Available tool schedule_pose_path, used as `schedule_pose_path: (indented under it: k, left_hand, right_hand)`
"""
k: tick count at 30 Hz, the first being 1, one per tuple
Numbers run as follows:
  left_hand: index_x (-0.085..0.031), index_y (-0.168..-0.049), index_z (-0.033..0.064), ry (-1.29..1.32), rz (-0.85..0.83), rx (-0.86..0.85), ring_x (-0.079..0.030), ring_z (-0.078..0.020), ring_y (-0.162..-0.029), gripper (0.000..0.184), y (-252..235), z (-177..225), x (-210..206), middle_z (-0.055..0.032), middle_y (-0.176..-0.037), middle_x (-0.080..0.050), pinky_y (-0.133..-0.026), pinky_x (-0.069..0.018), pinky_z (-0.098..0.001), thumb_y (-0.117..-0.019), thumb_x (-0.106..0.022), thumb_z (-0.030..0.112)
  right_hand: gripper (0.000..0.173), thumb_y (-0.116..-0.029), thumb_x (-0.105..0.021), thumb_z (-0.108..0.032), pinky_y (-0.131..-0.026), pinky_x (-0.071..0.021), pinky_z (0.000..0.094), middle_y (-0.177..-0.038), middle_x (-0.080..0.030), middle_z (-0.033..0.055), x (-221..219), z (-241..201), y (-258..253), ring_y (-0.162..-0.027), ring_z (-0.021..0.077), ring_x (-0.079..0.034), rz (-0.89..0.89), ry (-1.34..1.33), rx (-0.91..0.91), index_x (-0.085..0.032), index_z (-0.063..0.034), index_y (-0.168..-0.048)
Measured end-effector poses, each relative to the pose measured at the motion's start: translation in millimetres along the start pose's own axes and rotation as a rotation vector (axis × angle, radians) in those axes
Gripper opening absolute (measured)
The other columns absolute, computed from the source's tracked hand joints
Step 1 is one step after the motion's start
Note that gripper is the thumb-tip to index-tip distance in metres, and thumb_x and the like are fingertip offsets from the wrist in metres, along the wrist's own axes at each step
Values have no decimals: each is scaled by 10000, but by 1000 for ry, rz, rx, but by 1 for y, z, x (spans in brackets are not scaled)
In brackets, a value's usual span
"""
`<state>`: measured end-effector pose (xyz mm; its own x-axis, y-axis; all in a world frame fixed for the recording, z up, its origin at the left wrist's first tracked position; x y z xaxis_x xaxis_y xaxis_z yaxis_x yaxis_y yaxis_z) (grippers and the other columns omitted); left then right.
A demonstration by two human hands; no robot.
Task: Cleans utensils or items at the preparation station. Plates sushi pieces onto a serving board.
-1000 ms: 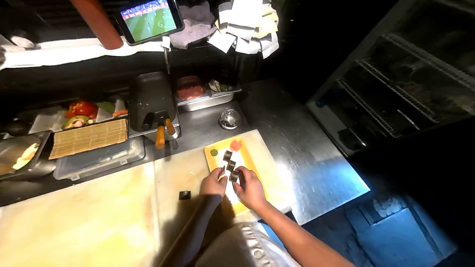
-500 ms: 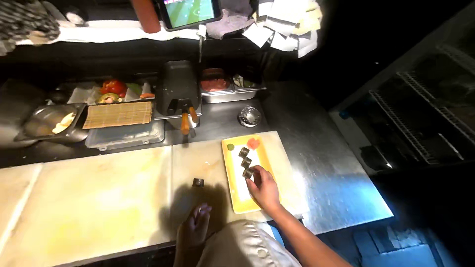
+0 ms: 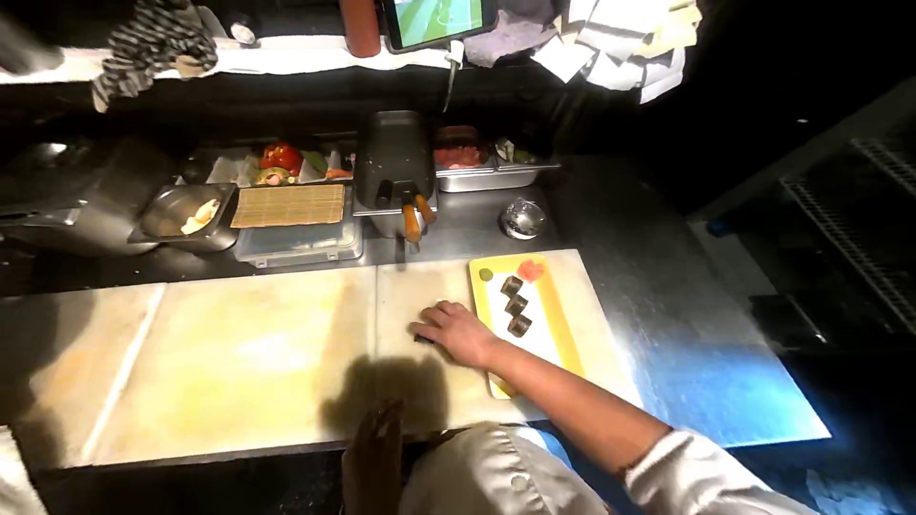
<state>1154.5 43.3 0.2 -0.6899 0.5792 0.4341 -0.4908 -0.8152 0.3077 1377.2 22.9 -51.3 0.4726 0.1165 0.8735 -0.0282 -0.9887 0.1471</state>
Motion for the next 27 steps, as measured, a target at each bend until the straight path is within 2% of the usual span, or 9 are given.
schedule_pose_path:
  k: [3,5,7,11,14,17,19,22,27]
  left_hand:
    - [-694,-1225,9,-54,-28,-22,-721,-173,-1010,257,-2,3,2,-104,-1161,-745,-896,-581,-373,-1011,-578,91]
    - [-692,-1227,-5,-72,-44,-33,-713,-212,-1063,264,-6,2,1,-121,-1173,-740,-945,-567,-420,-1009,-576,87]
    - [-644,-1276,-48,-19,-96,-24,-689,-233,-1124,304,-12,1,-5,-155,-1206,-719,-1000,-539,-433,-1013,-562,81]
    - [-614,-1296,-82,5,-235,-35,-670,-266,-1148,339,-33,4,-38,-202,-1223,-696,-1023,-525,-447,-1006,-579,91]
    - [-647,-1278,-19,-39,-353,-76,-683,-218,-1129,328,-54,9,-77,-136,-1204,-718,-1014,-533,-436,-1011,-594,164]
    - [-648,-1271,8,-77,-514,-178,-681,-163,-1139,313,-72,26,-125,-85,-1203,-725,-1025,-537,-380,-1018,-568,175]
    - [-671,-1252,9,-126,-588,-197,-688,-170,-1133,304,-81,36,-154,-92,-1204,-730,-1016,-540,-373,-1003,-567,147]
    - [-665,-1297,41,-251,-690,-151,-662,-194,-1197,325,-90,47,-186,-102,-1275,-704,-1065,-507,-406,-1008,-597,173]
    - [-585,-1403,54,-353,-719,-114,-619,-184,-1285,406,-97,51,-207,-83,-1346,-677,-1128,-461,-416,-1019,-597,189]
  right_hand:
    - [421,-924,-665,-46,-1010,-437,576,-1225,-655,156,-9,2,-21,-1195,377,-579,-137,113,43,-667,-190,-1320]
    - [381,-906,-688,-80,-1004,-453,556,-1169,-676,147,-12,6,-13,-1156,361,-605,-63,84,26,-683,-170,-1276]
    - [374,-926,-691,-130,-1044,-454,547,-1186,-684,156,-8,8,15,-1179,368,-608,40,-50,-50,-675,-141,-1299]
    - [428,-918,-693,-247,-1078,-467,506,-1235,-700,168,8,13,106,-1209,352,-630,234,-285,-362,-667,-69,-1307]
    - [459,-925,-683,-314,-1053,-491,507,-1245,-695,162,11,32,160,-1211,343,-630,254,-326,-708,-666,-66,-1311]
    - [452,-937,-636,-331,-1023,-500,510,-1221,-688,167,7,50,178,-1204,346,-625,231,-294,-908,-659,-61,-1299]
    - [438,-947,-604,-322,-982,-517,509,-1189,-683,178,1,56,175,-1176,352,-633,222,-247,-948,-648,-46,-1285]
    - [434,-942,-580,-312,-954,-525,513,-1176,-680,185,-6,61,168,-1167,360,-634,223,-214,-974,-648,-34,-1269]
    - [477,-935,-603,-342,-991,-505,508,-1190,-679,185,-12,63,168,-1161,356,-639,264,-244,-960,-638,-40,-1302]
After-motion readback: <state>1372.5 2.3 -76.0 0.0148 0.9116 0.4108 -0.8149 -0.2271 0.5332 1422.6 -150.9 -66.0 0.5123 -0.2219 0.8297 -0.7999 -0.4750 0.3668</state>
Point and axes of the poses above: each hand's wrist, its own y-axis away from the middle knuckle, its own x-axis out of the back of the hand, z = x × y, the point moved 6 cm from there along -y, towards the middle knuckle
